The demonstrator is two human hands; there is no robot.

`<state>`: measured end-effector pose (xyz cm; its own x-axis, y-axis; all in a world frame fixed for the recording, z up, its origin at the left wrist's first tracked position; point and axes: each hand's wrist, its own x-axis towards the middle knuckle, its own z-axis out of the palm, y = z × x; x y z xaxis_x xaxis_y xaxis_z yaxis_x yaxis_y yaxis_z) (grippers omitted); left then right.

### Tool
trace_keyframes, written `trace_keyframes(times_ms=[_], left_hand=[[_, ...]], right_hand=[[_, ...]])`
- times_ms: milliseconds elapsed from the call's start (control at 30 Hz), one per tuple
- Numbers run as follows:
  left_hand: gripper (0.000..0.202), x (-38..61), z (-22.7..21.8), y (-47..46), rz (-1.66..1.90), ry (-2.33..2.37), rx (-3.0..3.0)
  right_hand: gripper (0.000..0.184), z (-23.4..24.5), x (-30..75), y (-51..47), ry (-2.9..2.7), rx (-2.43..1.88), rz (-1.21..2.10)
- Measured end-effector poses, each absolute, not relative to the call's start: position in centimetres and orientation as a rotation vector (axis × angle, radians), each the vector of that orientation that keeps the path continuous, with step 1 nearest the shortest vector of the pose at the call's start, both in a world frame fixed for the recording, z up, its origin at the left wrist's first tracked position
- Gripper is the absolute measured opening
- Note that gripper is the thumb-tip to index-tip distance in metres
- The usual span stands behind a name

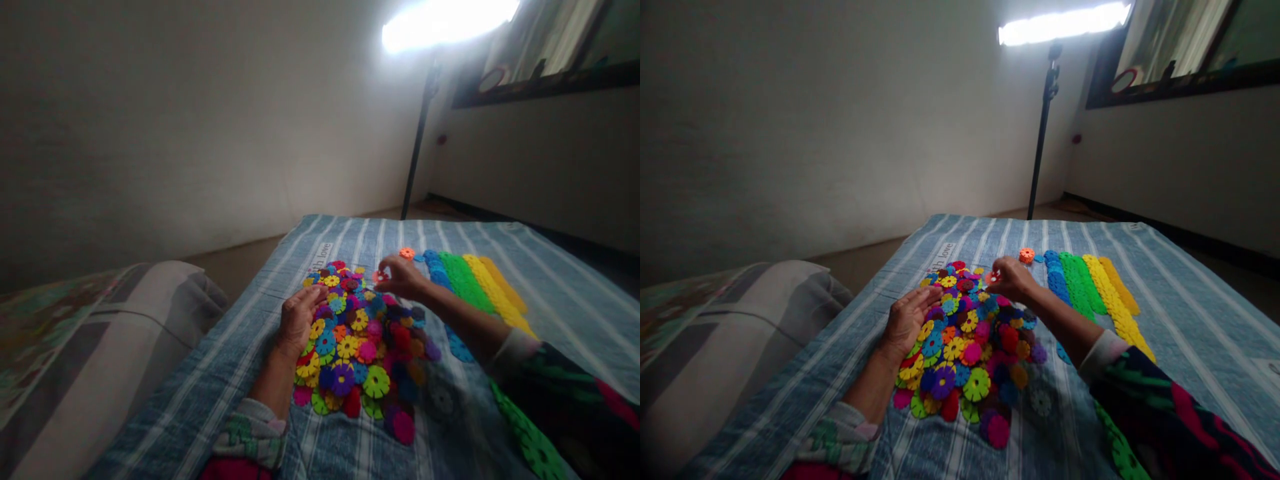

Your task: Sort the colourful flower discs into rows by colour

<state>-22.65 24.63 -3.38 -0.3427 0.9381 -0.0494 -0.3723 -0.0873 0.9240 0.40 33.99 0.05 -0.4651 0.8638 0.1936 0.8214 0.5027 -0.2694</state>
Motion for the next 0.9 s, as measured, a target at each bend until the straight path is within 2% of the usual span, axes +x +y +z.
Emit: trace_keyframes(times_ms=[133, 267, 900], left_hand=[[0.028, -22.7, -3.6, 24.7, 1.639, 1.134, 0.742], [0.027, -22.7, -3.6, 24.6, 1.639, 1.144, 0.725], [0.025, -22.5, -3.4, 24.5, 1.636, 1.154, 0.730]], right_hand=[[0.030, 0.1, 4.5, 39.3, -2.248, -1.677, 0.123], [0.037, -0.8, 6.6, 42.6, -2.163, -1.797, 0.120], [0.051, -2.7, 6.4, 45.9, -2.219, -1.851, 0.141]])
